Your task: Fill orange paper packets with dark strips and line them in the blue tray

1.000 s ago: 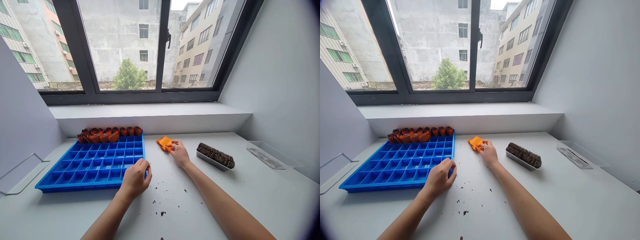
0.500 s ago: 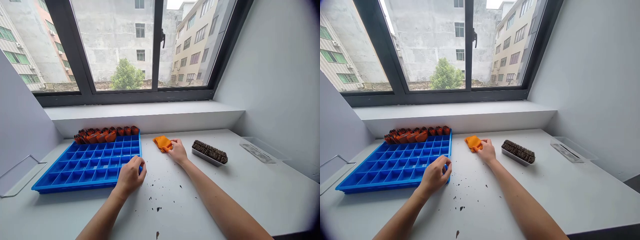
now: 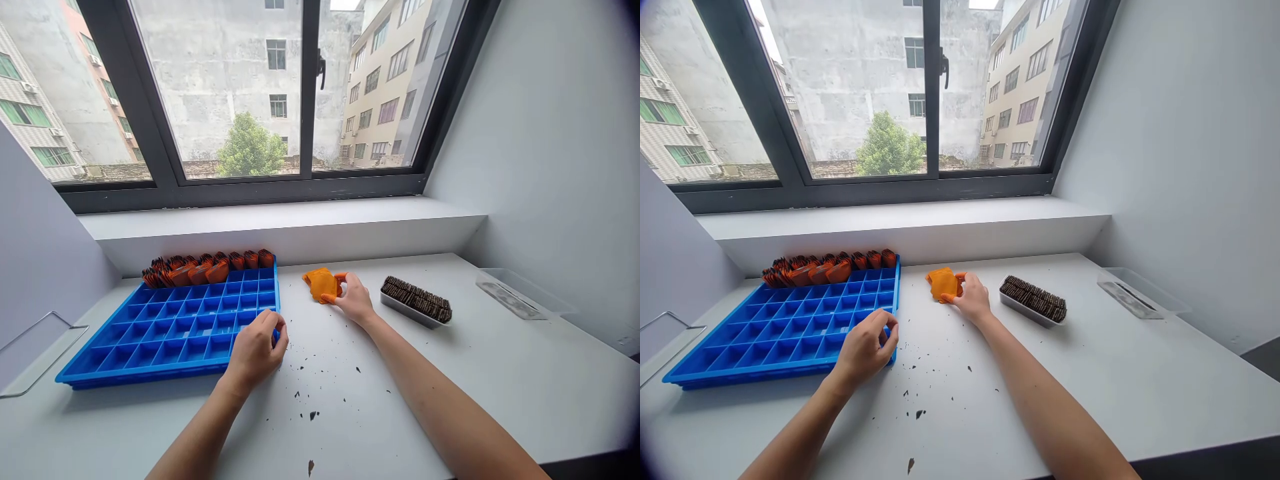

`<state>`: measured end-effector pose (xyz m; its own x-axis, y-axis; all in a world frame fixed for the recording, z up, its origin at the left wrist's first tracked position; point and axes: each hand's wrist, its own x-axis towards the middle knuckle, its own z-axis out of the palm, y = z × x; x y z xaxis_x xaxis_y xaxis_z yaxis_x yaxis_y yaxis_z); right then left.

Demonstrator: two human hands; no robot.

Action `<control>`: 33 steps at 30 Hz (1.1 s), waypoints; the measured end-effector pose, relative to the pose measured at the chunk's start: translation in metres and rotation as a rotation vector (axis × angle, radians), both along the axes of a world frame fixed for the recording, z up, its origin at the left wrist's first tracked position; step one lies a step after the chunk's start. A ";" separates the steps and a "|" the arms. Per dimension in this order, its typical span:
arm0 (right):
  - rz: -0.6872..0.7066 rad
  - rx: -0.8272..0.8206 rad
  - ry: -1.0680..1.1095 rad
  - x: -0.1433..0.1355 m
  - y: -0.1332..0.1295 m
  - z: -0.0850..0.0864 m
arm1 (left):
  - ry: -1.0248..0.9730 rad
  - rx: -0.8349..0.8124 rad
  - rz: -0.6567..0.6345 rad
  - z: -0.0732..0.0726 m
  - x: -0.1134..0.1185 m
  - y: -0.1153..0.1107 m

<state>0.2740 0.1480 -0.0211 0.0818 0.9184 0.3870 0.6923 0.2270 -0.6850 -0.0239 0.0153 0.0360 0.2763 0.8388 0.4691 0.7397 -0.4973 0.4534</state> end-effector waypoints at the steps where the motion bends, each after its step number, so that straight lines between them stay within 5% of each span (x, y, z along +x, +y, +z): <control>1: 0.008 0.011 0.004 0.000 -0.001 0.001 | 0.001 0.006 -0.001 0.000 0.000 0.000; 20: 0.206 0.166 0.049 0.002 -0.017 0.038 | -0.068 0.036 -0.001 0.001 -0.002 0.000; 28: 0.478 0.184 0.134 -0.027 -0.065 0.082 | -0.236 0.163 -0.081 0.003 -0.001 -0.001; 33: 0.747 0.251 0.060 -0.044 -0.102 0.084 | -0.173 0.134 -0.341 0.008 0.004 -0.009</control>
<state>0.2301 0.0460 0.0630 -0.4947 0.6243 0.6045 0.2589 0.7699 -0.5833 -0.0200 0.0067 0.0438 0.4352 0.6409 0.6323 0.4406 -0.7641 0.4712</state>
